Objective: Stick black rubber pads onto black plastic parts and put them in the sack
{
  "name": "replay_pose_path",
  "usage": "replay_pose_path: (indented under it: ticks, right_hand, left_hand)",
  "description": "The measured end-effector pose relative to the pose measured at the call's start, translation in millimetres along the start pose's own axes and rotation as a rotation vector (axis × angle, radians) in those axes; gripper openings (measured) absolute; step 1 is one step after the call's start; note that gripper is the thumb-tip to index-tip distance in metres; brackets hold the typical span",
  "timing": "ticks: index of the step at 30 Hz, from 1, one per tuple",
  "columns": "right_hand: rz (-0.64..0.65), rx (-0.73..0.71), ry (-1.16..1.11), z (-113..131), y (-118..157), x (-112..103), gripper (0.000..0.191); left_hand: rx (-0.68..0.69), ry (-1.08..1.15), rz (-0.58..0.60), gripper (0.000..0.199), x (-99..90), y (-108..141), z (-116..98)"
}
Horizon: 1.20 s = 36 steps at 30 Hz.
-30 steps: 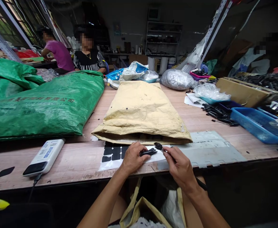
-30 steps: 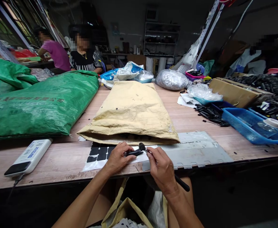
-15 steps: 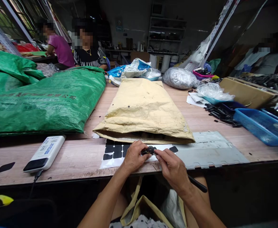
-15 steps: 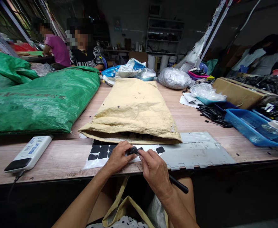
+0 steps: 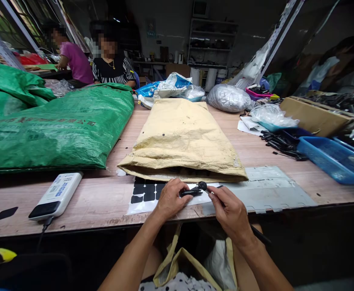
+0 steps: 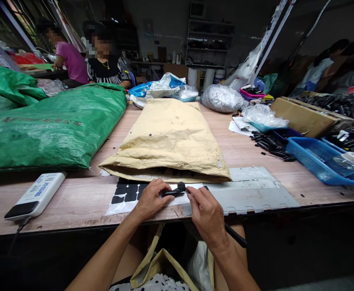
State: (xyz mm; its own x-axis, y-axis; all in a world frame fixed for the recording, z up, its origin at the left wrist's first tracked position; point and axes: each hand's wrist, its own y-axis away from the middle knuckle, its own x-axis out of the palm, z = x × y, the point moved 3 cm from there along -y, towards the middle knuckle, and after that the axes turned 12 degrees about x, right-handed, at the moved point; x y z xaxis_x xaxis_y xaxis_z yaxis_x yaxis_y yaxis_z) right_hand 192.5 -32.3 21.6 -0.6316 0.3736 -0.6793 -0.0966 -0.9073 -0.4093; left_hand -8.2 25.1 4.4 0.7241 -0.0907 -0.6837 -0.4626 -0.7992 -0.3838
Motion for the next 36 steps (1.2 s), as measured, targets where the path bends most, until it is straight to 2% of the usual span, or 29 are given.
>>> replay_pose_path:
  ticks: [4, 10, 21, 24, 26, 29, 31, 33, 36]
  right_hand:
    - [-0.059, 0.02, 0.104, -23, -14, -7, 0.024]
    - [-0.15, -0.002, 0.319, -58, -20, 0, 0.02]
    - [-0.19, -0.003, 0.404, -54, -16, 4, 0.019]
    - [-0.186, 0.006, 0.404, -54, -16, 4, 0.018]
    - [-0.179, 0.013, 0.402, -54, -16, 4, 0.018]
    - [-0.181, 0.017, 0.406, -54, -15, 4, 0.017]
    - [-0.185, 0.017, 0.408, -54, -15, 4, 0.017]
    - [-0.186, 0.019, 0.408, -54, -15, 4, 0.018]
    - [-0.186, 0.018, 0.403, -54, -15, 4, 0.018]
  left_hand:
    - [-0.019, 0.009, 0.002, 0.013, -1.7, 0, -2]
    - [-0.042, 0.022, 0.016, 0.015, -2.1, 0, 0]
    - [-0.025, 0.039, 0.003, 0.014, -3.1, -2, -1]
    - [-0.022, 0.092, 0.011, 0.012, -6.8, 6, -14]
    - [-0.009, 0.192, 0.083, 0.011, -5.1, 17, -32]
    - [0.037, 0.329, 0.343, 0.01, 12.9, 43, -63]
    - [0.018, 0.292, 0.488, 0.012, 33.7, 62, -72]
    - [-0.072, 0.155, 0.564, 0.015, 58.0, 78, -66]
    - [-0.252, -0.062, 0.658, 0.021, 92.1, 98, -40]
